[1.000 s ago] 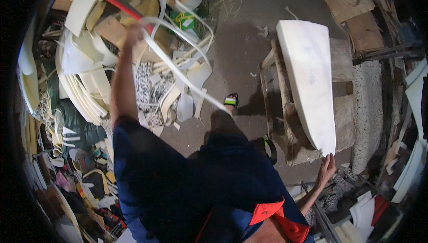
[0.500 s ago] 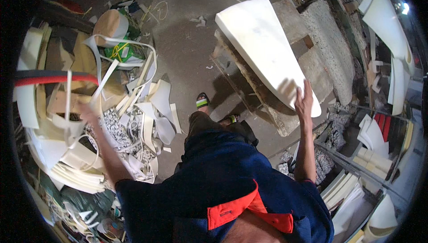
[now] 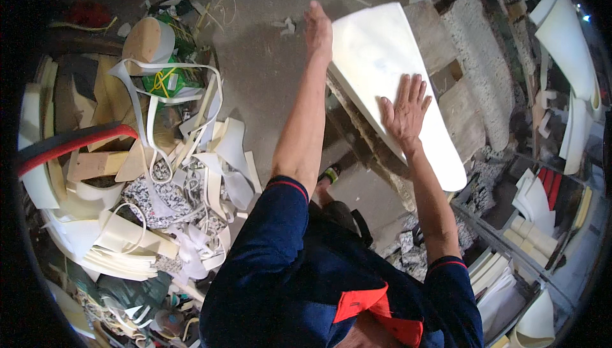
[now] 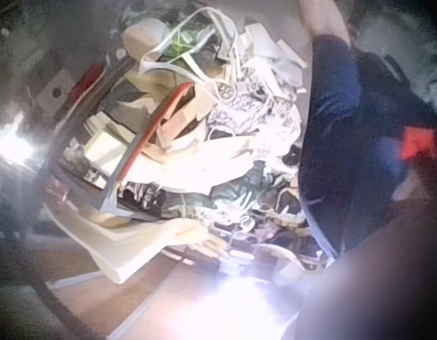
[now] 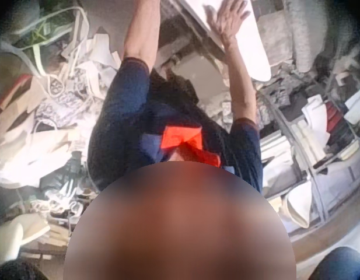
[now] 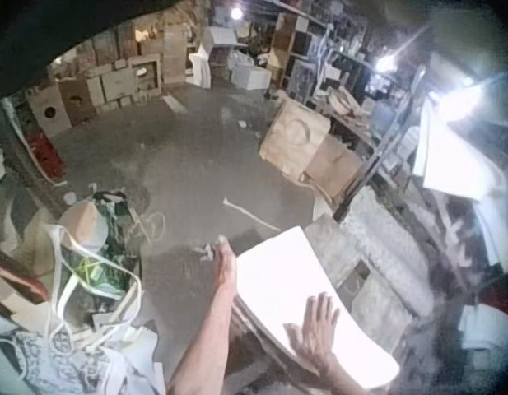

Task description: The person uses a knife to trim and shape a white curved wooden piece, then sprays it with a spray gun. The person places a white sheet over the piece and smooths it by hand.

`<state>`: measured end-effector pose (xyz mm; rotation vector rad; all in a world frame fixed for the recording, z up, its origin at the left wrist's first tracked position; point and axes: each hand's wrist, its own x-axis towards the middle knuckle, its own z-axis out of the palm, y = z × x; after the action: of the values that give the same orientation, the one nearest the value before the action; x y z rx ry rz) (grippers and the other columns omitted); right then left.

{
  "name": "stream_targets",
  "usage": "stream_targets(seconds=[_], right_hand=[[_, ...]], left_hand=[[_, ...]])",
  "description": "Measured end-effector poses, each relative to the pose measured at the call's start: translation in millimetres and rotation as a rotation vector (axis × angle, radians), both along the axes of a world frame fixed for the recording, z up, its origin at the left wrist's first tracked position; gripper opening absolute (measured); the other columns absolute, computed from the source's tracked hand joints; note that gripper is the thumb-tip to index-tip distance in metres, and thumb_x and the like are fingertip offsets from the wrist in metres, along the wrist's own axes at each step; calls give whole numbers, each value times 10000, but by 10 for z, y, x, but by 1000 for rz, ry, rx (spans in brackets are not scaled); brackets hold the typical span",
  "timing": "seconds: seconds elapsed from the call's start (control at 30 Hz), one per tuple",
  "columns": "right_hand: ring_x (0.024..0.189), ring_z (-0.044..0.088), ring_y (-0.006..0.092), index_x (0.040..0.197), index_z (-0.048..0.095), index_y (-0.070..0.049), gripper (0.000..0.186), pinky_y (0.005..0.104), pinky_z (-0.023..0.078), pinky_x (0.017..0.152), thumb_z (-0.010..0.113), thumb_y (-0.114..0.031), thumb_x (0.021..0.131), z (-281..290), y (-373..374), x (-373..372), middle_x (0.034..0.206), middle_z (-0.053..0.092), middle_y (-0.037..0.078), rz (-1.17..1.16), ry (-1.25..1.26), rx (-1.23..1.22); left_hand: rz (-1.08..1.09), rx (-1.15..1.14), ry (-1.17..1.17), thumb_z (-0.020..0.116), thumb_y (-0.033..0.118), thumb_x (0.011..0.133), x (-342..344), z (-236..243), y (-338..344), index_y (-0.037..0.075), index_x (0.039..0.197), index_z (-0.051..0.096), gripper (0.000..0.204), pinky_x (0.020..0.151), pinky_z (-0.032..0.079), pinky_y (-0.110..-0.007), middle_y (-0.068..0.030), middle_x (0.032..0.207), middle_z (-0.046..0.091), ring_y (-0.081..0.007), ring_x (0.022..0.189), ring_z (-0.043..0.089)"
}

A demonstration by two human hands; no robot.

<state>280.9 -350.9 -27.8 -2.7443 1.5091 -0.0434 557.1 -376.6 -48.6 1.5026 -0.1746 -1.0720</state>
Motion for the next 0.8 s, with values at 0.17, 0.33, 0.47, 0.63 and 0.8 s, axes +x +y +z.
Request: stream_targets(seconds=[0.17, 0.33, 0.47, 0.63, 0.8], right_hand=[[1503, 71, 472, 1577, 173, -32, 934, 647, 54, 1178, 380, -685, 942, -4, -30, -6, 1622, 99, 286, -21, 32, 41], [1505, 68, 464, 1569, 185, -18, 957, 647, 42, 1179, 351, -716, 936, 26, -10, 13, 1623, 92, 284, -49, 43, 64], [1500, 79, 468, 1563, 198, -9, 973, 653, 26, 1177, 321, -738, 932, 14, -19, 15, 1619, 102, 288, -45, -3, 32], [1511, 55, 441, 1573, 198, -44, 970, 656, 47, 1179, 255, -766, 929, -28, -13, -27, 1625, 95, 273, -51, 20, 18], [1528, 85, 365, 1580, 233, -114, 830, 609, 57, 1203, 295, -675, 972, -1, -2, -32, 1643, 141, 195, -110, 5, 26]], left_hand=[[257, -232, 154, 159, 725, 972, 107, -245, -87, 57, 1587, -2, 922, 1243, 65, -501, -187, 1653, 15, -359, 1526, 30], [299, -264, 245, 100, 708, 977, -572, -447, 220, 62, 1579, -70, 900, 1241, 123, -477, -254, 1628, 52, -374, 1517, 92], [282, -63, 121, 142, 683, 988, -1421, -170, 510, 58, 1565, -132, 893, 1218, 210, -503, -317, 1595, 58, -413, 1502, 129], [303, -13, 145, 241, 681, 988, -2241, 138, 754, 39, 1550, -169, 947, 1194, 262, -513, -323, 1595, 16, -399, 1495, 163], [76, -216, 506, 261, 839, 891, -2808, 482, 1068, 151, 1606, 44, 1015, 1219, 138, -519, -163, 1657, 41, -344, 1516, 121]])
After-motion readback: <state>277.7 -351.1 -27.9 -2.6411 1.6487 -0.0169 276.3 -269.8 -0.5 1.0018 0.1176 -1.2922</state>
